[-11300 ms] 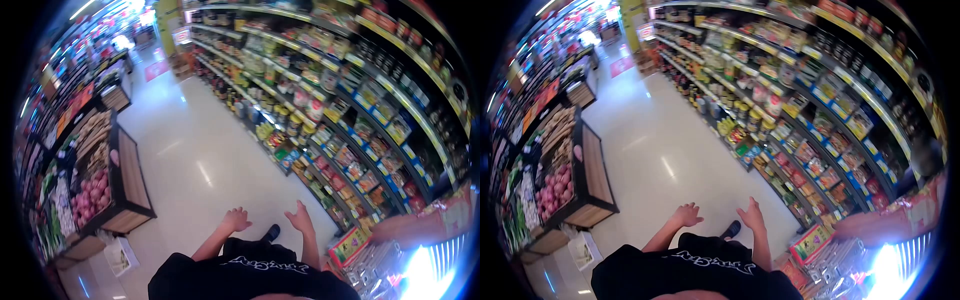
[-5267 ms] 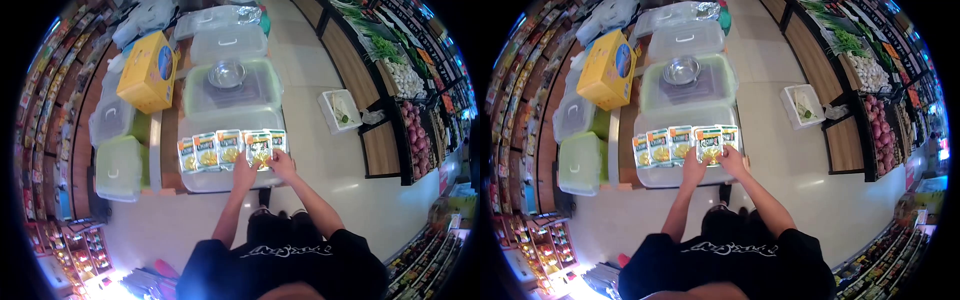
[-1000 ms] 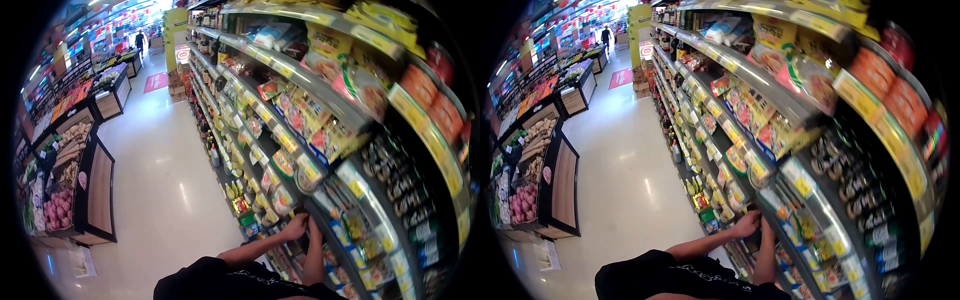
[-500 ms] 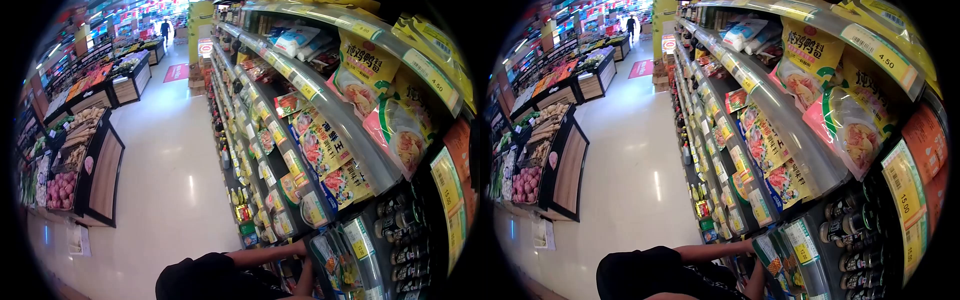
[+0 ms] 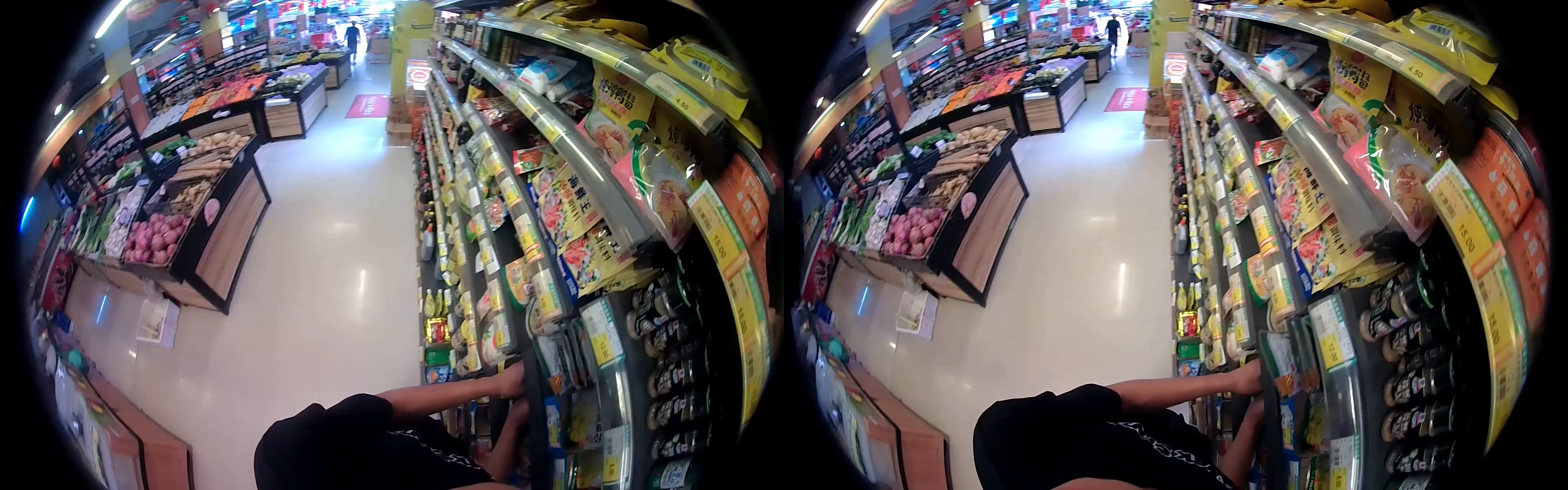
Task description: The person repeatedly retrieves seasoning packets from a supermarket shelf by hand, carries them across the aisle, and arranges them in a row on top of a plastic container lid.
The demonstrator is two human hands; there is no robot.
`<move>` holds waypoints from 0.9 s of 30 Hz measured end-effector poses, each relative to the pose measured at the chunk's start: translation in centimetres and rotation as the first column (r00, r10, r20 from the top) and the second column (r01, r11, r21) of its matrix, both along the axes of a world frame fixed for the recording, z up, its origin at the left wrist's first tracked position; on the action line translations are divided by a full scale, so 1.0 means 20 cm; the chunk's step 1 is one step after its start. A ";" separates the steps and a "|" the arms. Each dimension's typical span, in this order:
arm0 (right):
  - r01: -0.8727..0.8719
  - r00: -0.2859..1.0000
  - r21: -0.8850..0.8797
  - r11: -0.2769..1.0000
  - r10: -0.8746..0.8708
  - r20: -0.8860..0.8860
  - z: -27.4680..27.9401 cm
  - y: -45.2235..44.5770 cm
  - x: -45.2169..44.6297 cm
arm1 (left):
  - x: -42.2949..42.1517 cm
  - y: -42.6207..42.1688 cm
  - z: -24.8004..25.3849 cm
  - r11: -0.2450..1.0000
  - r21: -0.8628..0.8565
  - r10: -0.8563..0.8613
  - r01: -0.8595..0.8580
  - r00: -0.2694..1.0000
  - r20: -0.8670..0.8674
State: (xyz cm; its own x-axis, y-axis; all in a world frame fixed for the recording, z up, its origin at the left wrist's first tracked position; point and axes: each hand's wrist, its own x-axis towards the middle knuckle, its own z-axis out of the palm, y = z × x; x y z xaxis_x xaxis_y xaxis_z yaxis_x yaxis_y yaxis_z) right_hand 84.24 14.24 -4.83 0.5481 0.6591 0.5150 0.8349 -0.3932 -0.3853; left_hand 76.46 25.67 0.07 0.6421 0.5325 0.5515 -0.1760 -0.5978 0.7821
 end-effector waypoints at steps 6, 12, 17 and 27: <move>0.072 0.980 0.296 0.952 -0.012 -0.198 0.19 -0.02 -0.15 | -0.16 -0.09 0.03 0.937 -0.195 0.243 -0.289 0.943 -0.229; -0.315 0.849 0.674 0.669 0.516 -0.115 0.18 -0.17 -0.41 | -0.53 -0.36 0.13 0.925 -0.080 0.355 -0.372 0.919 -0.170; -0.259 0.614 0.634 0.729 0.631 -0.475 0.32 -0.30 -0.69 | -0.96 -0.65 0.28 0.823 -0.013 0.568 -0.568 0.823 0.012; -0.819 -0.473 0.449 0.358 0.021 -0.881 0.40 -0.30 -1.79 | -2.13 -1.34 0.13 0.081 -0.798 0.949 -0.597 0.291 -0.122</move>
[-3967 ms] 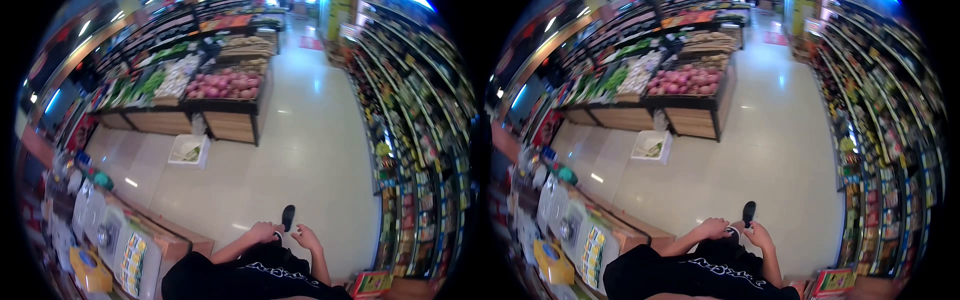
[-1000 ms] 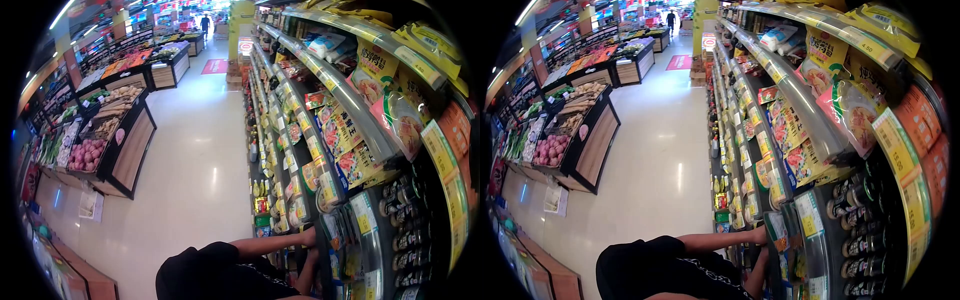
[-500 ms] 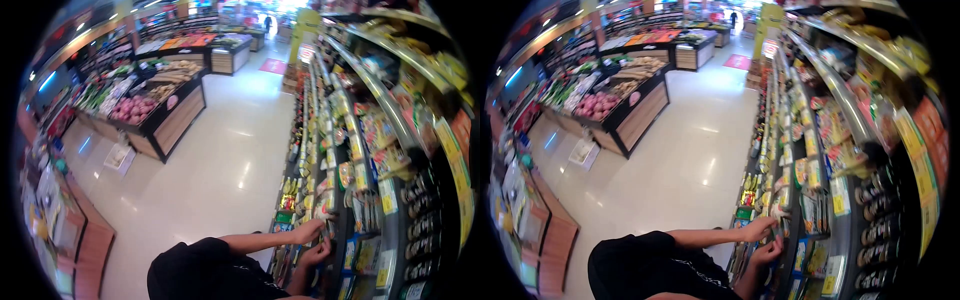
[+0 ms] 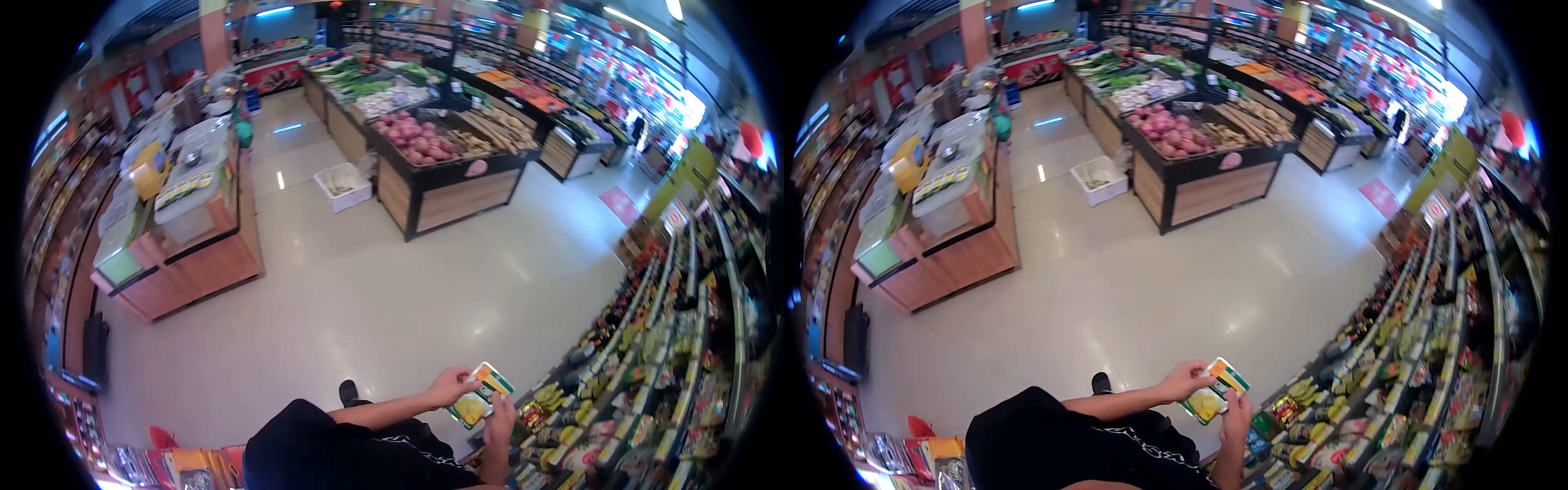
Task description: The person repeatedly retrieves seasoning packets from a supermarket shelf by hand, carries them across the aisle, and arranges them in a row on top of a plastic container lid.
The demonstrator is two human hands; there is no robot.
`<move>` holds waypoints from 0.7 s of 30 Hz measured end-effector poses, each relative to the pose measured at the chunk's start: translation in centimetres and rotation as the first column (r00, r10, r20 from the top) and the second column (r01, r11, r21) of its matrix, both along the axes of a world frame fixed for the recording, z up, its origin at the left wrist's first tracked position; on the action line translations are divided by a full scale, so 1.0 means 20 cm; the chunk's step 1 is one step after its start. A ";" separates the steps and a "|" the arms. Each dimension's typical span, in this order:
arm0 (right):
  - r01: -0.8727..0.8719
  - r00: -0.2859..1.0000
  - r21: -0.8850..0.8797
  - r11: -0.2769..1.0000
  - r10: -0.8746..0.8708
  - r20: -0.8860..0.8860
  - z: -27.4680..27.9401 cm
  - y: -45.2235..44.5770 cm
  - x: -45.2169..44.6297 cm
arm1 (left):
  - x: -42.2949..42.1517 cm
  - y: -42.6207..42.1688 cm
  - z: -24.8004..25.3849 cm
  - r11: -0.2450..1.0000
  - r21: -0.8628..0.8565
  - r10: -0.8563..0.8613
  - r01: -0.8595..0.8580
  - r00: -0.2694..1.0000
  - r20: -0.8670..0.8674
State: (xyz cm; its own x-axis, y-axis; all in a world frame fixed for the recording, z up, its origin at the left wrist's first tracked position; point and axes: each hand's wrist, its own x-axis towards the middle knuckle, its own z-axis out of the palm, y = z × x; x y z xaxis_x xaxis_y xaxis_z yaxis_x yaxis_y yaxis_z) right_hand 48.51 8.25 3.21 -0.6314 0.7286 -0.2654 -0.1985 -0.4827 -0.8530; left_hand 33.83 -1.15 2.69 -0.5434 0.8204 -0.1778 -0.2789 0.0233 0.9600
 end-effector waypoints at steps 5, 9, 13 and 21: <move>-0.434 0.895 0.180 0.883 0.399 0.199 -0.02 -0.30 -0.75 | -0.59 -0.53 -0.01 0.978 0.025 0.204 -0.205 0.978 0.052; -0.590 0.807 0.121 0.798 0.575 0.136 0.05 -0.68 -1.33 | -1.04 -1.03 0.09 0.984 -0.003 0.179 -0.180 0.980 0.083; -0.773 0.632 0.032 0.634 0.765 0.125 0.05 -1.02 -1.79 | -1.37 -1.48 0.05 0.980 -0.084 0.182 -0.180 0.983 0.013; -0.978 0.082 -0.163 0.126 0.964 0.253 0.04 -1.51 -2.41 | -1.67 -2.12 0.02 0.889 -0.084 0.459 -0.451 0.876 0.150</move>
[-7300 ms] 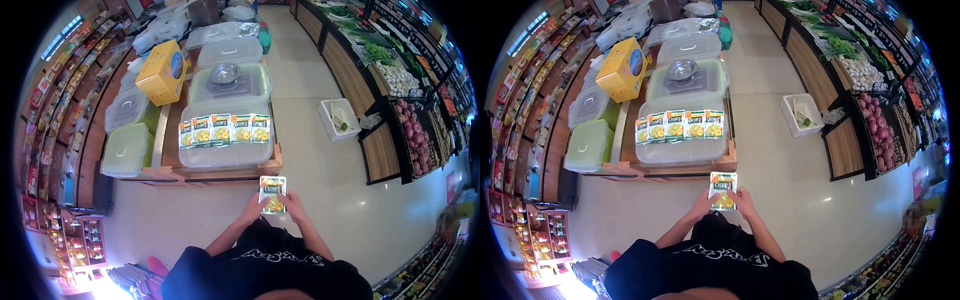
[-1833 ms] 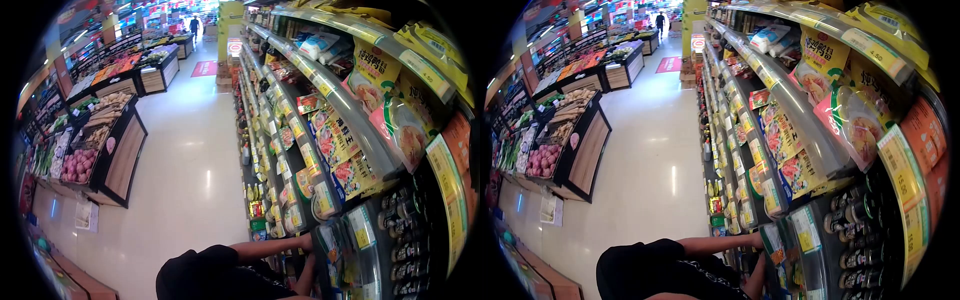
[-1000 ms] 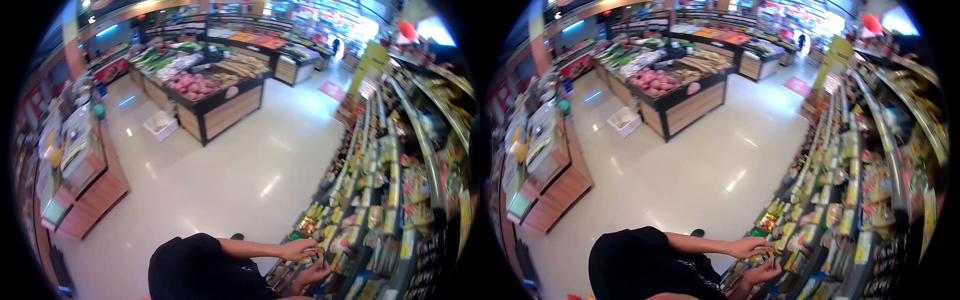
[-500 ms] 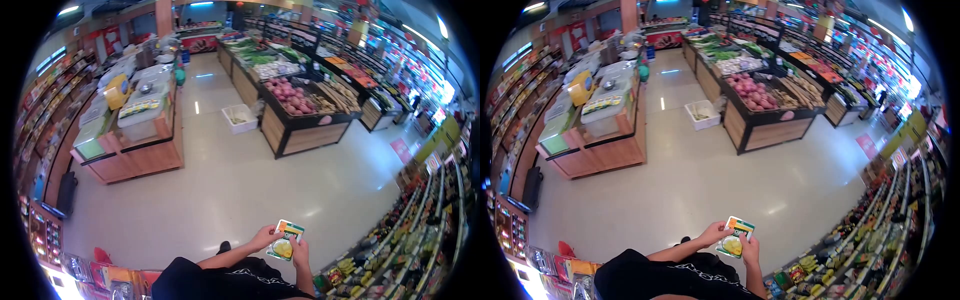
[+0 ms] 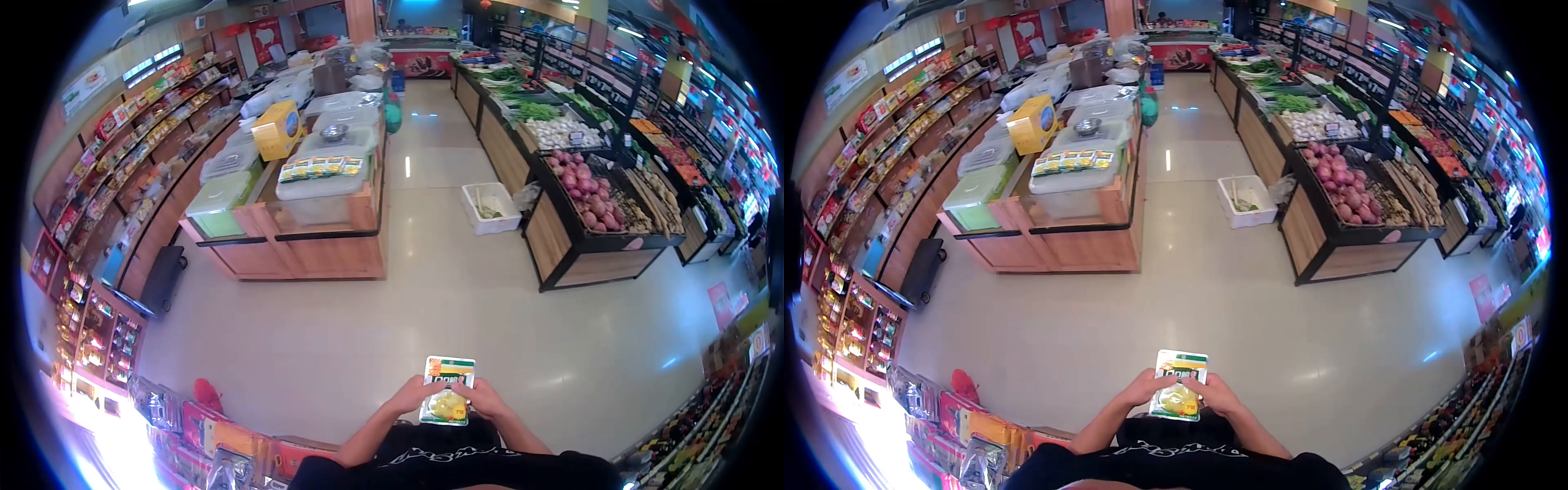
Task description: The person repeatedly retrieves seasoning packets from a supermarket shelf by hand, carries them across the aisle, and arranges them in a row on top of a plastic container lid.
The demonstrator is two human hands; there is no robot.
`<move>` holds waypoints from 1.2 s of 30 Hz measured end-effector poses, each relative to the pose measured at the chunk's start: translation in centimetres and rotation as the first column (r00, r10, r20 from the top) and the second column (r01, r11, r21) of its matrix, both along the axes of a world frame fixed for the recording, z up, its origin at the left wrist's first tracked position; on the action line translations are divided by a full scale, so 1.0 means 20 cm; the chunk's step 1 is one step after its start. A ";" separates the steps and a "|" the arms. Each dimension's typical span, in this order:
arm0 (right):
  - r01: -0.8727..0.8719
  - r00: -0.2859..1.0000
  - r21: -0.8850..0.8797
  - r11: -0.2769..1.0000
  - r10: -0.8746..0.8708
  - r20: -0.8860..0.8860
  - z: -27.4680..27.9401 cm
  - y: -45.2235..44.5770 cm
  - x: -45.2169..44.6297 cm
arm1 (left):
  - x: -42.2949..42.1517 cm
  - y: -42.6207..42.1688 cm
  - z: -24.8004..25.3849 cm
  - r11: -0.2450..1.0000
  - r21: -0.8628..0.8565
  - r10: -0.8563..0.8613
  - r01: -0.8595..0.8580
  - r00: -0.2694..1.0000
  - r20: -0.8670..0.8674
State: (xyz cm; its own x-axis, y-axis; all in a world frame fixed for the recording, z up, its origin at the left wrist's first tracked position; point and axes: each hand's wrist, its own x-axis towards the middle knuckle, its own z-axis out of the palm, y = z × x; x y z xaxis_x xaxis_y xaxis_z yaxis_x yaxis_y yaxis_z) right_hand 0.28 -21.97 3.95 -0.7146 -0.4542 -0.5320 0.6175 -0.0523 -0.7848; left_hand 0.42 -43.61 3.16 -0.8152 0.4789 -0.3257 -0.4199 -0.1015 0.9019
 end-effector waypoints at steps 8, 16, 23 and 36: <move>-0.334 0.943 -0.158 0.929 0.331 -0.043 0.01 -0.34 -0.57 | -0.19 -0.23 -0.16 0.956 -0.097 0.284 -0.278 0.957 0.052; -0.173 0.963 -0.332 0.927 0.231 0.142 -0.09 -0.56 -1.34 | -1.00 -0.43 0.15 0.857 -0.477 0.201 -0.196 0.979 -0.040; -0.143 0.989 -0.258 0.956 0.143 -0.019 -0.09 -0.73 -2.01 | -1.78 -0.67 0.15 0.927 -0.361 0.103 -0.098 0.995 -0.008; -0.350 0.928 -0.018 0.936 0.344 -0.143 -0.18 -0.91 -2.75 | -2.44 -0.89 0.08 0.931 -0.083 0.364 -0.357 0.926 0.102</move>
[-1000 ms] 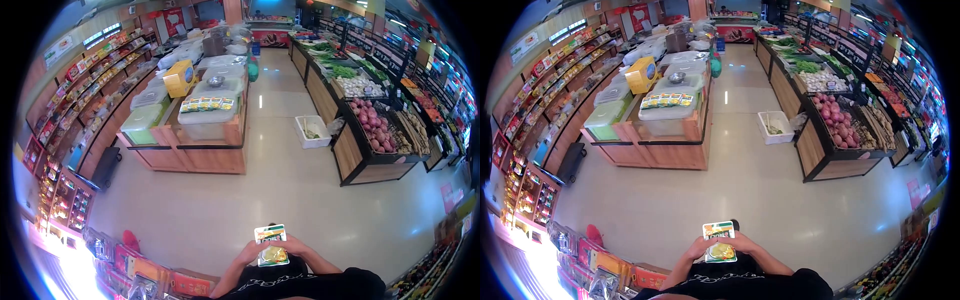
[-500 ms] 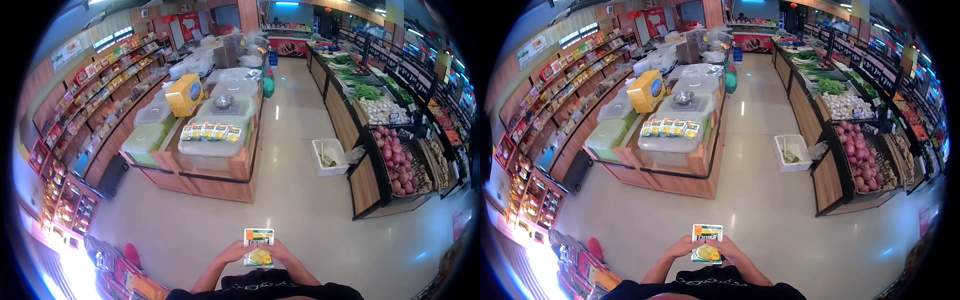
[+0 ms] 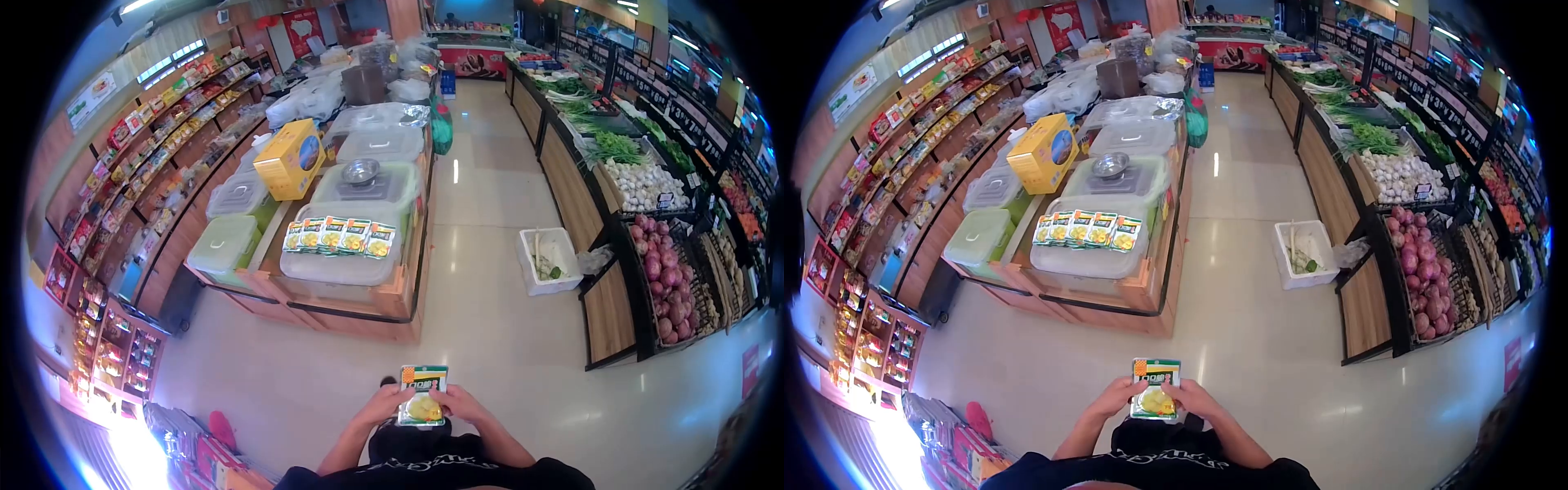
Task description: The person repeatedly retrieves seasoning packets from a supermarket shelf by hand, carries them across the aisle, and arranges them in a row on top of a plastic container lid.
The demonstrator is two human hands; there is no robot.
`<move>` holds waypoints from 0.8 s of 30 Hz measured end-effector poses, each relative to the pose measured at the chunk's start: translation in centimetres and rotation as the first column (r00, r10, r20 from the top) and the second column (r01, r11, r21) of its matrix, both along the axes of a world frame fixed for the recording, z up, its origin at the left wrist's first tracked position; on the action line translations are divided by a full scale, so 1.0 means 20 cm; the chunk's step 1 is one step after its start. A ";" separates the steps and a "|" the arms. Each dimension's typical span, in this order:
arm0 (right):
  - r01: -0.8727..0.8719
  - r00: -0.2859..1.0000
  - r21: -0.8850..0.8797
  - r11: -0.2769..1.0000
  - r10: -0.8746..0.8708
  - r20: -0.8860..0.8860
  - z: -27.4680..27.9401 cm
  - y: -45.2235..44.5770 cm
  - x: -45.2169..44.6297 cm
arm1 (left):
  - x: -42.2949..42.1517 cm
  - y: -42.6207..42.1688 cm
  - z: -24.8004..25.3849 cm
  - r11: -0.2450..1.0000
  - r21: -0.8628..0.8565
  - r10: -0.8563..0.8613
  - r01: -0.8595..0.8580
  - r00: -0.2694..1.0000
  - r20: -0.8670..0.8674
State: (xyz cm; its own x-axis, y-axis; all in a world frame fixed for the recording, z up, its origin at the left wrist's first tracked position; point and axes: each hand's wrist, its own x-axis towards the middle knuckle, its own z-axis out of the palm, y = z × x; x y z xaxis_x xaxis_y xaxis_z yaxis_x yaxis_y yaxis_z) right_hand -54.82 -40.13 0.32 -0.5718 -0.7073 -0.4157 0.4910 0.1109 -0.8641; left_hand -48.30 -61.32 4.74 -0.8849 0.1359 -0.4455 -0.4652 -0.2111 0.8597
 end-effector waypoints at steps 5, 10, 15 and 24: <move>0.075 0.997 0.092 0.993 -0.072 -0.036 0.02 -0.21 -0.28 | -0.31 -0.22 -0.17 0.999 -0.007 -0.052 0.051 0.995 -0.090; 0.192 0.981 0.120 0.974 -0.187 -0.056 0.07 -0.50 -0.66 | -0.71 -0.47 -0.25 0.999 -0.026 -0.044 0.042 0.996 -0.073; 0.455 0.890 0.030 0.890 -0.455 -0.011 0.03 -0.85 -1.06 | -1.23 -0.79 -0.40 0.914 -0.406 -0.093 0.028 0.986 -0.141; 0.419 0.908 0.158 0.894 -0.413 -0.070 -0.11 -1.39 -1.74 | -1.86 -1.22 -0.33 0.865 -0.454 0.076 -0.214 0.950 -0.303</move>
State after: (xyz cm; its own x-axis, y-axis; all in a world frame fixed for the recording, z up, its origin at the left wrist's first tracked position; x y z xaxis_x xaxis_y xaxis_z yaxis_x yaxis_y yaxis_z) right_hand -89.56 -67.90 -1.87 -0.8145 -0.3241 -0.4811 0.4945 0.0459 -0.8680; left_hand -85.54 -85.81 -1.88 -0.9710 -0.1711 -0.1669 -0.2013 0.2089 0.9570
